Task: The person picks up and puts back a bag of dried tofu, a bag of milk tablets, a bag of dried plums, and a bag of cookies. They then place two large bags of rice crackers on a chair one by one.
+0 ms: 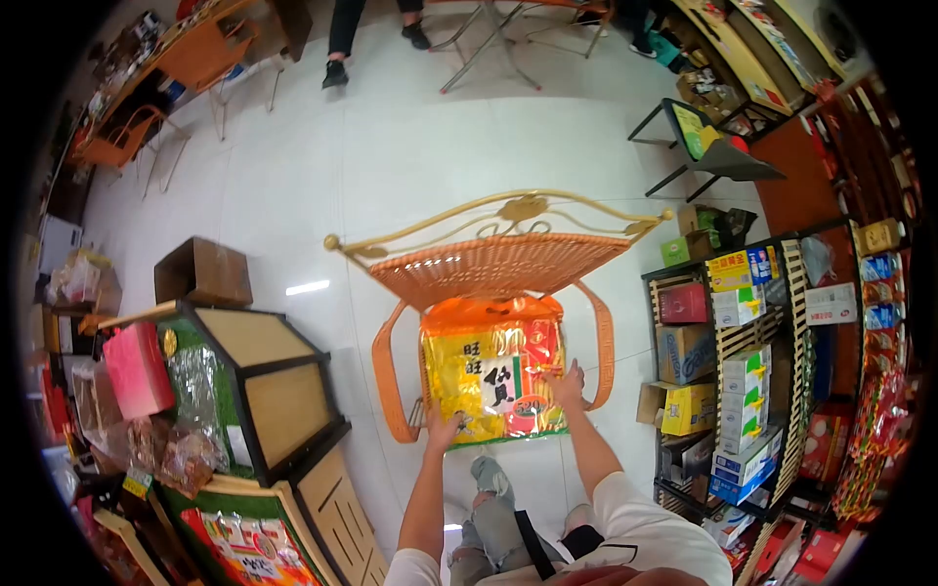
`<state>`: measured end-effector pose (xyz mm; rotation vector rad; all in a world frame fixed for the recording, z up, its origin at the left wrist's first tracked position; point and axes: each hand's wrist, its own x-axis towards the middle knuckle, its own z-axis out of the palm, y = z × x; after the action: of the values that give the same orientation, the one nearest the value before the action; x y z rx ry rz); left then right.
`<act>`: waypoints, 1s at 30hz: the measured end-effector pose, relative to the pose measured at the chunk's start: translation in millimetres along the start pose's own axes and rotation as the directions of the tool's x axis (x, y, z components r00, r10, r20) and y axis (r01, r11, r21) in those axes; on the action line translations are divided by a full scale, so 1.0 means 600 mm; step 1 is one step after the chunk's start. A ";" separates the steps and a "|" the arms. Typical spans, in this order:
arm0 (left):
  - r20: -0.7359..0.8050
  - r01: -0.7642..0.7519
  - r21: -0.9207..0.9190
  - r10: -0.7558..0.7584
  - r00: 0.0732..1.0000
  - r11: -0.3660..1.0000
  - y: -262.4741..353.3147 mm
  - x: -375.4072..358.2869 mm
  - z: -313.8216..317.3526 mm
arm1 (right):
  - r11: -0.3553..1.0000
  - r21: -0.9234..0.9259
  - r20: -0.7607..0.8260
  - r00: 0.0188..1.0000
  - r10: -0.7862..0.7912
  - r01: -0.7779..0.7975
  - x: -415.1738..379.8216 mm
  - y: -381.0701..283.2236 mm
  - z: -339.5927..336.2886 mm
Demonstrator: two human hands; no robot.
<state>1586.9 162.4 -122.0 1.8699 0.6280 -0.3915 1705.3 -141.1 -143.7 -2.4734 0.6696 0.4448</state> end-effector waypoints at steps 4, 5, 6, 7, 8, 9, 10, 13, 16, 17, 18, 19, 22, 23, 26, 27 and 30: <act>-0.165 0.023 0.002 -0.022 0.986 1.000 -0.050 0.024 0.021 | 0.856 0.499 0.369 0.927 -0.072 -0.132 0.045 0.036 0.004; -0.213 0.074 -0.002 -0.073 0.974 0.997 -0.043 0.029 0.026 | 0.871 0.474 0.331 0.943 -0.038 -0.131 0.044 0.031 0.010; -0.257 0.125 -0.011 -0.124 0.958 0.992 -0.038 0.033 0.030 | 0.886 0.446 0.288 0.958 -0.006 -0.128 0.035 0.020 0.002; -0.210 0.119 -0.150 -0.149 0.966 0.981 -0.061 0.043 0.042 | 0.900 0.417 0.242 0.970 0.027 -0.129 0.026 0.014 -0.003; -0.166 0.115 -0.286 -0.167 0.972 0.951 -0.083 0.057 0.049 | 0.880 0.463 0.200 0.980 0.010 -0.104 0.017 0.002 -0.002; -0.114 0.134 -0.321 -0.179 0.977 0.937 -0.092 0.063 0.046 | 0.825 0.556 0.238 0.971 -0.037 -0.104 0.010 -0.006 -0.001; -0.062 0.157 -0.354 -0.191 0.980 0.922 -0.088 0.066 0.037 | 0.757 0.644 0.271 0.958 -0.090 -0.111 0.003 -0.018 0.000; 0.020 0.221 -0.212 -0.222 0.975 0.952 -0.040 0.030 0.021 | 0.610 0.762 0.348 0.932 -0.103 -0.217 -0.040 -0.049 -0.014; -0.162 0.109 -0.186 -0.140 0.977 0.976 -0.026 -0.011 0.034 | 0.542 0.814 0.330 0.935 -0.133 -0.210 -0.064 -0.011 -0.017; -0.215 0.057 -0.182 -0.097 0.972 0.982 -0.044 -0.034 0.042 | 0.556 0.815 0.292 0.946 -0.144 -0.167 -0.069 0.021 -0.010; -0.268 0.006 -0.172 -0.053 0.962 0.985 -0.065 -0.056 0.051 | 0.526 0.840 0.267 0.945 -0.187 -0.133 -0.106 0.006 -0.040; -0.261 -0.003 -0.187 -0.046 0.964 0.982 -0.034 -0.094 0.031 | 0.492 0.865 0.238 0.943 -0.233 -0.097 -0.138 -0.010 -0.066; -0.198 -0.008 -0.363 -0.069 0.978 0.932 0.036 -0.204 -0.024 | 0.491 0.858 0.265 0.950 -0.164 -0.155 -0.209 -0.015 -0.111; -0.165 -0.031 -0.482 -0.057 0.985 0.875 0.038 -0.237 -0.029 | 0.512 0.841 0.277 0.951 -0.135 -0.172 -0.242 -0.021 -0.132; -0.120 -0.044 -0.586 -0.033 0.992 0.809 0.067 -0.335 -0.077 | 0.503 0.854 0.276 0.936 -0.218 -0.134 -0.308 -0.019 -0.166; -0.115 -0.037 -0.585 -0.037 0.993 0.810 0.073 -0.370 -0.093 | 0.488 0.864 0.272 0.931 -0.243 -0.125 -0.331 -0.028 -0.174; -0.186 -0.108 -0.627 -0.014 0.982 0.771 0.042 -0.460 -0.113 | 0.487 0.868 0.283 0.902 -0.326 -0.097 -0.419 -0.048 -0.207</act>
<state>1377.1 152.3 71.5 1.2612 0.7243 0.0423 1535.0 -98.8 77.1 -1.3444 0.3739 0.4113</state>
